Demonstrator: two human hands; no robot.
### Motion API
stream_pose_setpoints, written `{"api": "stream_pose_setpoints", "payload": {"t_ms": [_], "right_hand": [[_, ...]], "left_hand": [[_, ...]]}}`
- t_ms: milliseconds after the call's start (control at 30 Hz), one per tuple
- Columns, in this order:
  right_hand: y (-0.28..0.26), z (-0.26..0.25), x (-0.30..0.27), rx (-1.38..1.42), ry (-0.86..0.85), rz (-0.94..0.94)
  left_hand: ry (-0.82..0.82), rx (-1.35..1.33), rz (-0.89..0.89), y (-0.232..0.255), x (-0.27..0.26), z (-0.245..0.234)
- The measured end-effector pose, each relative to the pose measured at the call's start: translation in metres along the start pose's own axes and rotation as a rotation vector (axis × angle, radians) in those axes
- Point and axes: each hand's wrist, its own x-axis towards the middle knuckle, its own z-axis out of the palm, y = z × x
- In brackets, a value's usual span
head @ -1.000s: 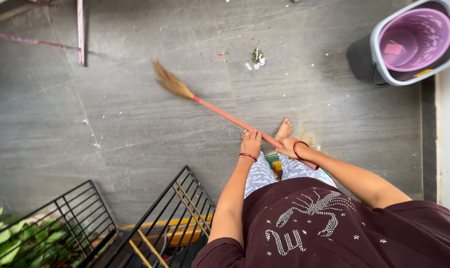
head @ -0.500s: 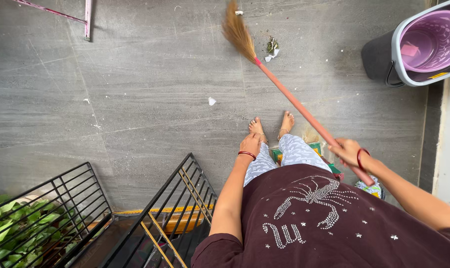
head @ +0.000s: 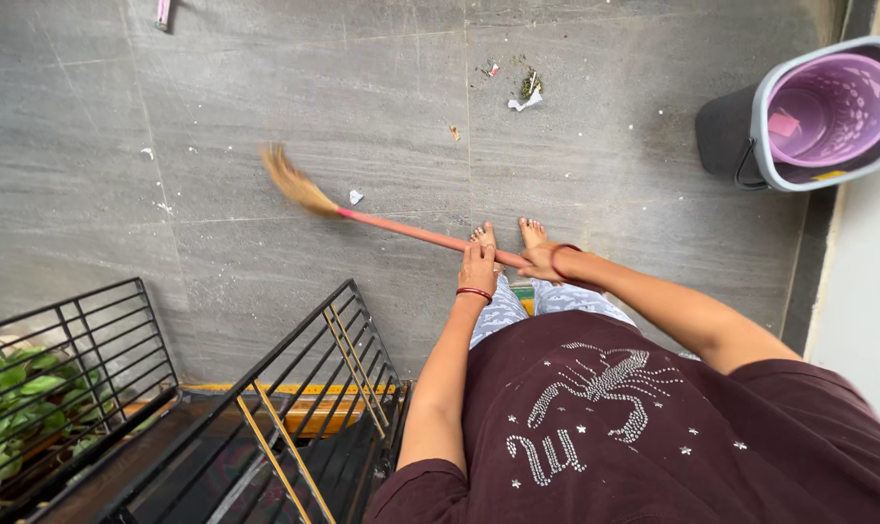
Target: The person sweeps a tiled balcony floor using a broom to gather small pieces of debris into a pile.
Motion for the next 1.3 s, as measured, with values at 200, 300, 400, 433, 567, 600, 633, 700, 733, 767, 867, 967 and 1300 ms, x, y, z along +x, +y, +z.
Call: {"api": "stream_pose_setpoints", "payload": {"t_ms": [200,300,400,433,567,600,633,700,733,767,867,967,1300], "right_hand": [[0.046,0.009,-0.036,0.072,-0.234,0.211],[0.081,0.009,-0.114,0.165,-0.122,0.377],[0.116,0.002,-0.183,0.335,-0.121,0.599],[0.126,0.001,-0.203,0.377,-0.096,0.641],[0.153,-0.017,-0.258,0.384,-0.054,0.729],[0.157,-0.022,-0.270,0.407,-0.027,0.772],[0.158,-0.028,-0.278,0.430,0.002,0.812],[0.150,-0.032,-0.295,0.416,0.047,0.766],[0.143,-0.034,-0.303,0.397,0.086,0.726],[0.135,-0.035,-0.314,0.398,0.084,0.724],[0.105,-0.043,-0.329,0.461,0.175,0.609],[0.083,-0.049,-0.319,0.450,0.143,0.554],[-0.002,-0.112,0.015,0.210,0.086,0.116]], "left_hand": [[-0.226,-0.082,-0.064,0.045,0.012,0.037],[-0.260,-0.157,0.082,0.089,0.025,0.054],[-0.278,-0.162,0.194,0.124,0.035,0.059],[-0.328,-0.138,0.226,0.132,0.039,0.056],[-0.296,0.176,0.215,0.152,0.051,0.046],[-0.261,0.142,0.231,0.151,0.054,0.045],[-0.224,0.110,0.247,0.148,0.057,0.046],[-0.196,0.016,0.206,0.140,0.058,0.048],[-0.171,-0.085,0.162,0.135,0.058,0.048],[-0.172,-0.083,0.160,0.132,0.054,0.048],[-0.116,-0.207,0.124,0.119,0.051,0.039],[-0.012,-0.261,0.133,0.107,0.033,0.031],[0.156,-0.269,-0.056,0.054,0.050,-0.031]]}}
